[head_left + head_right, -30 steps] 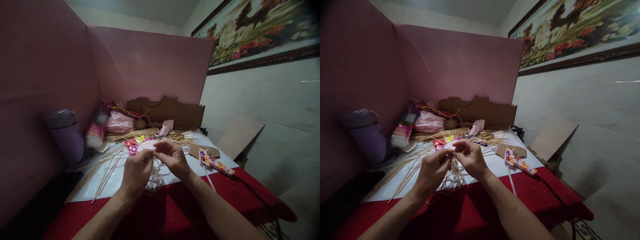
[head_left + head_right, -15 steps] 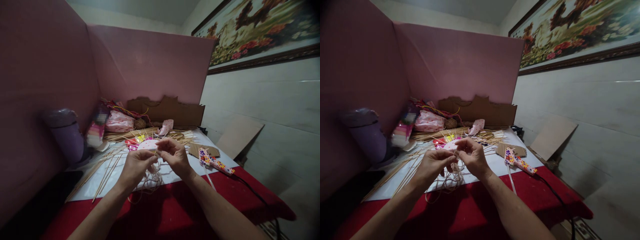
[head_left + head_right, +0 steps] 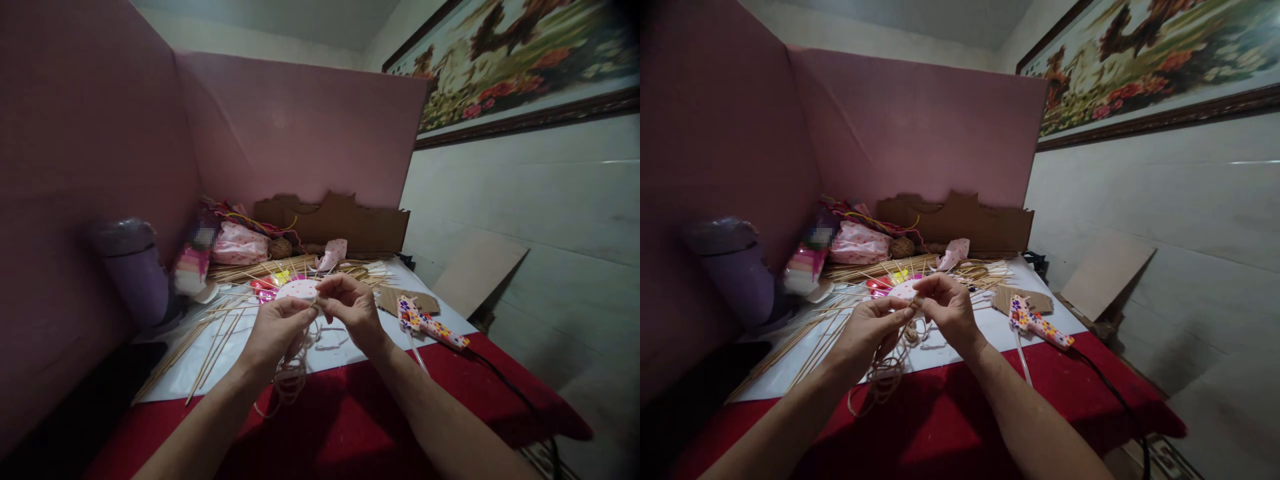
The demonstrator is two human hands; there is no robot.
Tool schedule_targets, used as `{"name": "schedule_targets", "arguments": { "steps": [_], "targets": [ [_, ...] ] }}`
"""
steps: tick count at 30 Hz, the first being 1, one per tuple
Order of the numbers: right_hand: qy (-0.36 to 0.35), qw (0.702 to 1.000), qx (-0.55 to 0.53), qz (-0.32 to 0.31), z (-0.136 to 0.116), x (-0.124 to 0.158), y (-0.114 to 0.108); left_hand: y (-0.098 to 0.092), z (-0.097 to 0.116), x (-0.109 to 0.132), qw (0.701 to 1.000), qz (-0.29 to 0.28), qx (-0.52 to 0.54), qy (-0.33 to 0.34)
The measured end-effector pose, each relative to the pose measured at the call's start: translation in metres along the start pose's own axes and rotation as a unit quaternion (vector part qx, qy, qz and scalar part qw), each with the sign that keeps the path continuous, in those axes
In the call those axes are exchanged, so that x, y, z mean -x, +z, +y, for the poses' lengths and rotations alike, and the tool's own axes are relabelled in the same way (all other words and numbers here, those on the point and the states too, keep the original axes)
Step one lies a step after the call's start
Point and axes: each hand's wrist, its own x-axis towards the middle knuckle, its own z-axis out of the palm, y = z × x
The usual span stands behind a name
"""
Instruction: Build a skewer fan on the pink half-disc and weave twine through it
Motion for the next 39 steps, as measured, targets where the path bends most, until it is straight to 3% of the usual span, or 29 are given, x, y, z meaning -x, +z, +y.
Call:
{"name": "schedule_targets", "arguments": {
  "steps": [11, 20, 24, 28, 32, 34, 39],
  "targets": [
    [0.033, 0.998, -0.053, 0.015, 0.007, -0.004, -0.002, -0.002, -0.007, -0.003, 0.999, -0.001, -0.013, 0.036],
    [0.051, 0.995, -0.080, 0.039, 0.007, -0.005, -0.004, -0.003, -0.009, -0.006, 0.999, 0.020, 0.013, -0.024],
    [0.070, 0.988, -0.131, 0.039, 0.002, -0.005, -0.002, -0.004, -0.010, -0.006, 0.999, 0.029, 0.028, -0.018],
    [0.111, 0.979, -0.167, 0.021, 0.001, -0.004, 0.000, 0.000, -0.012, -0.005, 0.998, 0.052, -0.032, -0.011],
    [0.140, 0.969, -0.204, 0.015, 0.000, -0.005, 0.000, 0.001, -0.010, -0.003, 0.995, 0.035, -0.091, -0.012],
    [0.148, 0.963, -0.222, 0.031, -0.001, -0.005, -0.001, -0.001, -0.009, -0.003, 0.993, 0.042, -0.107, 0.004],
    [0.173, 0.951, -0.251, 0.051, -0.002, -0.007, -0.005, -0.009, -0.004, -0.008, 0.978, 0.133, -0.129, 0.099]
  ]
}}
